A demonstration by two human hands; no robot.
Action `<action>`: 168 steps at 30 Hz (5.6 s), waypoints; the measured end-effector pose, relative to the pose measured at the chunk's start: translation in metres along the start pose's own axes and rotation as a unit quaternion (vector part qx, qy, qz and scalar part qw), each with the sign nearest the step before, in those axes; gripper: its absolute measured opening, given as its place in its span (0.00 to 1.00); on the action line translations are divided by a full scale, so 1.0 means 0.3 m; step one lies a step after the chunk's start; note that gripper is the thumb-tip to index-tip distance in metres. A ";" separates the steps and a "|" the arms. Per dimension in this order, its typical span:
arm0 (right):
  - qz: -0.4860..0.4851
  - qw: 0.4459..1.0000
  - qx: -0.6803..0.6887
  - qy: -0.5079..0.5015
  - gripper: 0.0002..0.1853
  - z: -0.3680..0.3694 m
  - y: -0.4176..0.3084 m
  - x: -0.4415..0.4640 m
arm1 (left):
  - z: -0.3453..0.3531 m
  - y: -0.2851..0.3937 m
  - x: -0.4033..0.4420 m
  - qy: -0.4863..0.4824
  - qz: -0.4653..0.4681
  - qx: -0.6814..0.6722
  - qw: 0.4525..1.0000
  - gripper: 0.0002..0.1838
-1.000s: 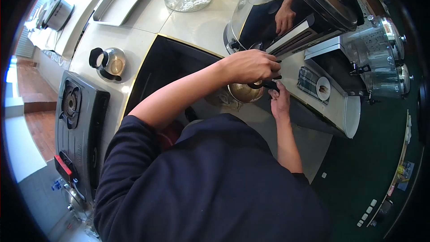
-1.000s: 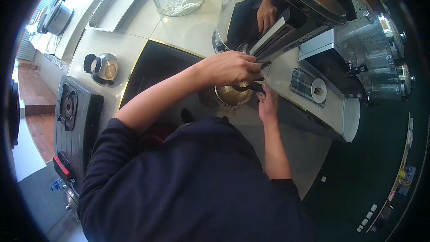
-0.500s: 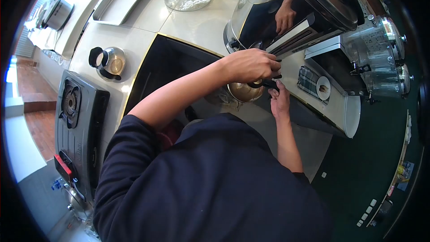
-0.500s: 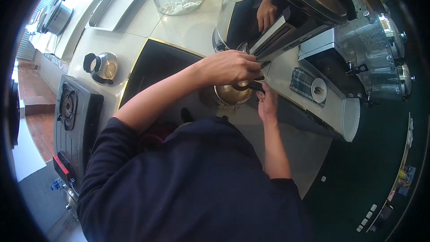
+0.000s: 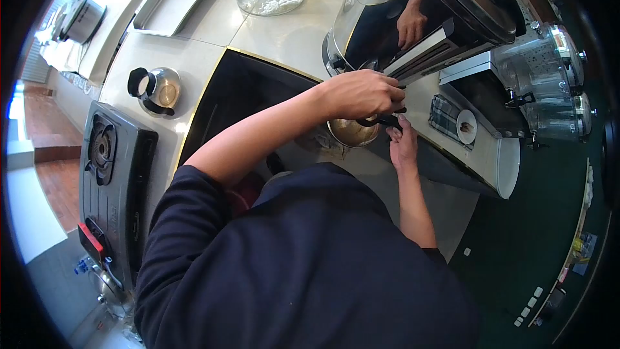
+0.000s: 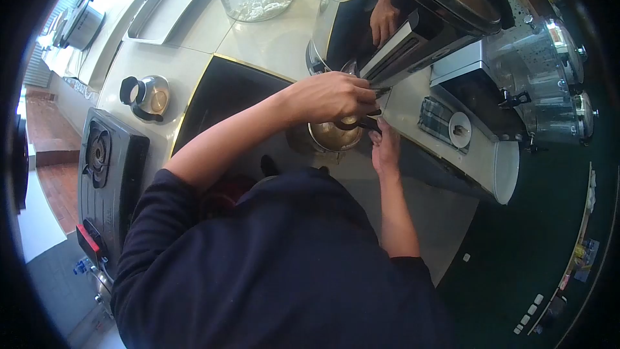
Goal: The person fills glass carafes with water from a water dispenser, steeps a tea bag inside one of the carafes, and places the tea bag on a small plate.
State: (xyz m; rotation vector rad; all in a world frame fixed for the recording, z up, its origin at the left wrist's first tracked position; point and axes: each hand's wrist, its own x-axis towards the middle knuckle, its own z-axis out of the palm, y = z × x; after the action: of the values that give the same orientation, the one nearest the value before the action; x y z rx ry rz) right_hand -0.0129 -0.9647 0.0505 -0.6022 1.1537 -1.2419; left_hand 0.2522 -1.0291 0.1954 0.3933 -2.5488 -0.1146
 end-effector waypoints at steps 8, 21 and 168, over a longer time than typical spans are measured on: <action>0.001 1.000 0.022 0.002 0.08 0.027 -0.015 -0.018 | -0.003 0.002 0.000 -0.011 -0.001 0.001 1.000 0.18; 0.000 1.000 0.026 0.007 0.07 0.039 -0.021 -0.025 | 0.003 0.001 -0.005 0.003 -0.005 -0.012 1.000 0.16; -0.123 0.992 0.012 0.023 0.21 1.152 0.283 0.449 | 0.066 0.291 -1.100 0.565 -0.548 -0.126 0.604 0.08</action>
State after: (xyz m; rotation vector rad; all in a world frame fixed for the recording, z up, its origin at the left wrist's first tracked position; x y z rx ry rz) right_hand 0.3238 -1.1422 0.0546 -0.7177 1.1258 -1.4835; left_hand 0.4847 -0.8463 0.0240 1.3331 -0.7380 -0.4770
